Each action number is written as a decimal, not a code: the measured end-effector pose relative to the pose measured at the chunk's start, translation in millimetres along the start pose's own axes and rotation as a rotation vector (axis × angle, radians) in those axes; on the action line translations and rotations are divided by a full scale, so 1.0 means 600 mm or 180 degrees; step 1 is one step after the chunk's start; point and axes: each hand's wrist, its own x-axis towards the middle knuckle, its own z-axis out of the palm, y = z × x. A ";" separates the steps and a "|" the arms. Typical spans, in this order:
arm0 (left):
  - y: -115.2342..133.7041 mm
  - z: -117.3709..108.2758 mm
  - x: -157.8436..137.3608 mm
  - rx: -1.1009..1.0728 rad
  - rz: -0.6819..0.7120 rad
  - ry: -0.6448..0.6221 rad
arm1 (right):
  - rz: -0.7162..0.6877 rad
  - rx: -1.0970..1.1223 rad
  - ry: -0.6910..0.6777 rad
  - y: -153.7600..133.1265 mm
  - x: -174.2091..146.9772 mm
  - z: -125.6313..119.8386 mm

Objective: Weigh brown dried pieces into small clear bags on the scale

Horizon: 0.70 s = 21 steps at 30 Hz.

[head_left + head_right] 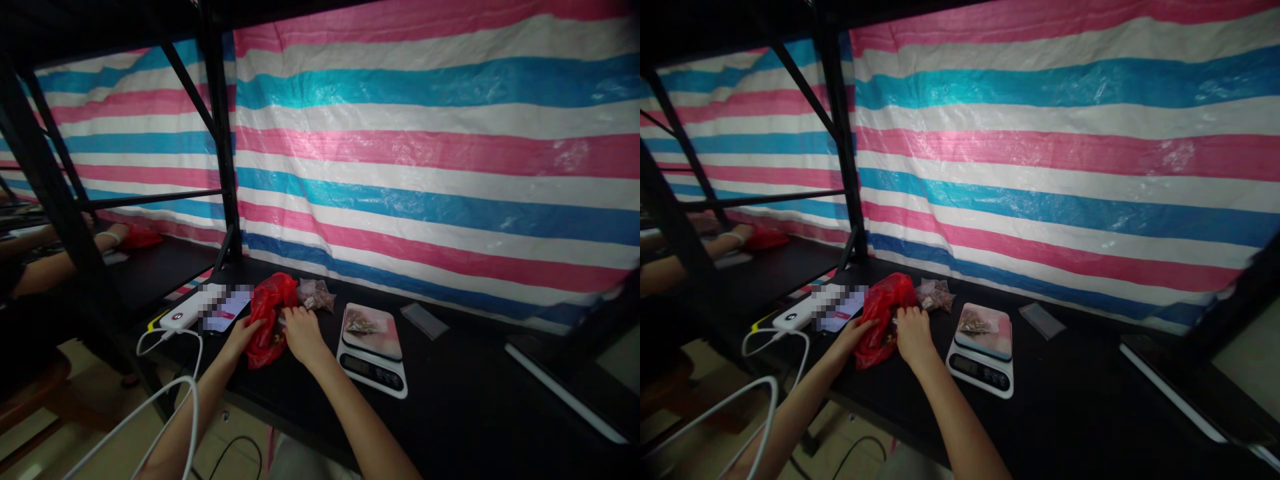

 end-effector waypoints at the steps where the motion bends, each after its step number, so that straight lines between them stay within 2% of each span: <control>1: 0.000 -0.002 -0.001 -0.0118 -0.0042 -0.0011 | -0.0012 0.0031 0.0000 0.001 0.001 0.002; 5: 0.002 -0.003 -0.008 -0.0395 -0.0025 -0.0009 | -0.0070 0.0189 0.0007 0.008 0.002 0.010; 15: 0.001 0.004 -0.016 -0.0319 0.0224 0.0244 | 0.0070 0.0801 -0.0055 0.015 -0.001 0.011; 18: -0.007 0.001 -0.012 -0.0217 0.0387 0.0392 | 0.0210 0.1281 -0.0074 0.025 0.005 0.021; 21: -0.015 -0.002 -0.011 -0.0014 0.0665 0.0490 | 0.0213 0.2297 0.0017 0.033 0.012 0.031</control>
